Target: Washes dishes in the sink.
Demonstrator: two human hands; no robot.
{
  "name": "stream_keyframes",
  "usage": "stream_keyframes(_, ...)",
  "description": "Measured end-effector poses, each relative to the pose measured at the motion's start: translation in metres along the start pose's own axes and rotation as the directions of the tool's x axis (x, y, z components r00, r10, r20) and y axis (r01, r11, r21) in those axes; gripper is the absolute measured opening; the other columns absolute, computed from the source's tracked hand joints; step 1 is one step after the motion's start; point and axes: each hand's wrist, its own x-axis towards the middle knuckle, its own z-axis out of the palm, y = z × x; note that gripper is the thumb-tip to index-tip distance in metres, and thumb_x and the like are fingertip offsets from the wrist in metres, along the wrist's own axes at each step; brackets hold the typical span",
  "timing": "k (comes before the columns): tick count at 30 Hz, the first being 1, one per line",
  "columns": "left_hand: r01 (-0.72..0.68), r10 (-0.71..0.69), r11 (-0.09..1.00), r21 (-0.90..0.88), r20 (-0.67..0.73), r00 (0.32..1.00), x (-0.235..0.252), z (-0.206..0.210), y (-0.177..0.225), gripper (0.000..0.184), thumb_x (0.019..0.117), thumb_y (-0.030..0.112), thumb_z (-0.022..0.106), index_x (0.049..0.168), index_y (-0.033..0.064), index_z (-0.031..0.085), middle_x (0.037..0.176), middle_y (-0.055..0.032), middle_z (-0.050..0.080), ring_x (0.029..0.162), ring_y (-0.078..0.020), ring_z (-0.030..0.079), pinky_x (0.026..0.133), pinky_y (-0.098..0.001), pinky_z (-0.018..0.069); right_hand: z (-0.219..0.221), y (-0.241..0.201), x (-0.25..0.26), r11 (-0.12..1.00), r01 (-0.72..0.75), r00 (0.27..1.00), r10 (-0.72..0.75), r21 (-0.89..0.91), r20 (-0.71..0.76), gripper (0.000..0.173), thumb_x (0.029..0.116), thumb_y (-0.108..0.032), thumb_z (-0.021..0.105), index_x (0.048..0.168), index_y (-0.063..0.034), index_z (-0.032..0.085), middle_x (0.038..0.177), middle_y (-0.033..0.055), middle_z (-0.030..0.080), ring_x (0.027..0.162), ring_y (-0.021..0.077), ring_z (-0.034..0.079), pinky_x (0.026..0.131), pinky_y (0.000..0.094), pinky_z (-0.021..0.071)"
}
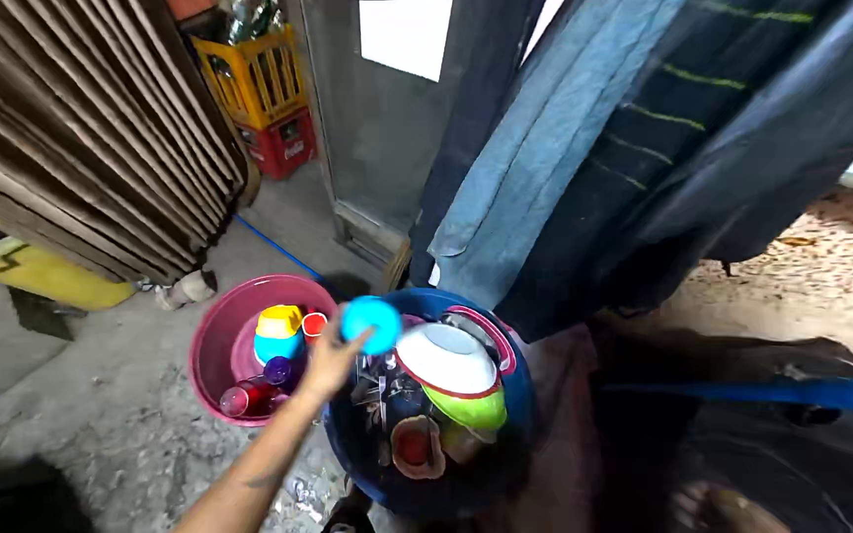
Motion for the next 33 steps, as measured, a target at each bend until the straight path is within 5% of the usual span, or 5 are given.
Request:
stream_keyframes(8, 0.271, -0.171, 0.941, 0.205, -0.401, 0.9, 0.14, -0.167, -0.118, 0.06, 0.1003, 0.04, 0.066, 0.145, 0.0027, 0.052, 0.131, -0.0297, 0.061, 0.121, -0.0445, 0.06, 0.102, -0.0655, 0.0452, 0.001, -0.035, 0.044, 0.867, -0.072, 0.921, 0.247, 0.492, -0.301, 0.039, 0.114, -0.034, 0.027, 0.094, -0.0163, 0.055, 0.073, -0.005, 0.068, 0.071, 0.0075, 0.071, 0.071, 0.0257, 0.062)
stream_keyframes(13, 0.428, -0.318, 0.85, 0.307, -0.35, 0.881, 0.177, -0.184, -0.154, 0.067, 0.1043, 0.044, 0.056, 0.151, -0.0015, 0.042, 0.139, -0.0352, 0.054, 0.131, -0.053, 0.051, 0.107, -0.071, 0.0377, 0.043, -0.051, 0.01, 0.96, -0.031, 0.857, -0.118, -0.278, -0.501, 0.025, 0.1088, -0.021, 0.046, 0.115, 0.0004, 0.057, 0.09, -0.0023, 0.061, 0.075, -0.0009, 0.061, 0.069, 0.0209, 0.0554)
stream_keyframes(18, 0.419, -0.385, 0.786, 0.456, -0.169, 0.907, 0.194, -0.176, -0.169, 0.061, 0.1107, 0.045, 0.038, 0.146, -0.0025, 0.049, 0.141, -0.0359, 0.052, 0.135, -0.0535, 0.046, 0.109, -0.0725, 0.033, 0.125, -0.05, -0.037, 0.443, 0.318, 0.8, -0.6, -0.839, -0.014, 0.034, 0.1018, -0.019, 0.054, 0.107, 0.0118, 0.067, 0.11, 0.0316, 0.066, 0.107, 0.0394, 0.064, 0.096, 0.0495, 0.0521)
stream_keyframes(25, 0.454, -0.444, 0.803, 0.385, -0.121, 0.888, 0.18, -0.175, -0.152, 0.063, 0.11, 0.048, 0.038, 0.16, 0.0101, 0.034, 0.157, -0.025, 0.041, 0.146, -0.0444, 0.038, 0.115, -0.0682, 0.0303, 0.281, 0.075, -0.031, 0.523, 0.41, 0.757, 0.263, -0.747, 0.599, 0.067, 0.0919, -0.035, 0.073, 0.153, -0.0215, 0.049, 0.16, 0.0188, 0.04, 0.145, 0.0368, 0.043, 0.116, 0.0529, 0.0414)
stream_keyframes(33, 0.255, -0.23, 0.894, 0.369, -0.11, 0.967, 0.116, -0.166, -0.112, 0.058, 0.1063, 0.03, 0.055, 0.157, 0.0105, 0.038, 0.159, -0.0164, 0.042, 0.143, -0.0346, 0.045, 0.114, -0.0577, 0.0376, 0.329, 0.13, 0.01, 0.444, 0.448, 0.685, 0.388, -0.776, 0.617, 0.067, 0.0941, -0.022, 0.07, 0.156, -0.0218, 0.045, 0.161, 0.0218, 0.037, 0.141, 0.0466, 0.044, 0.111, 0.0626, 0.0423)
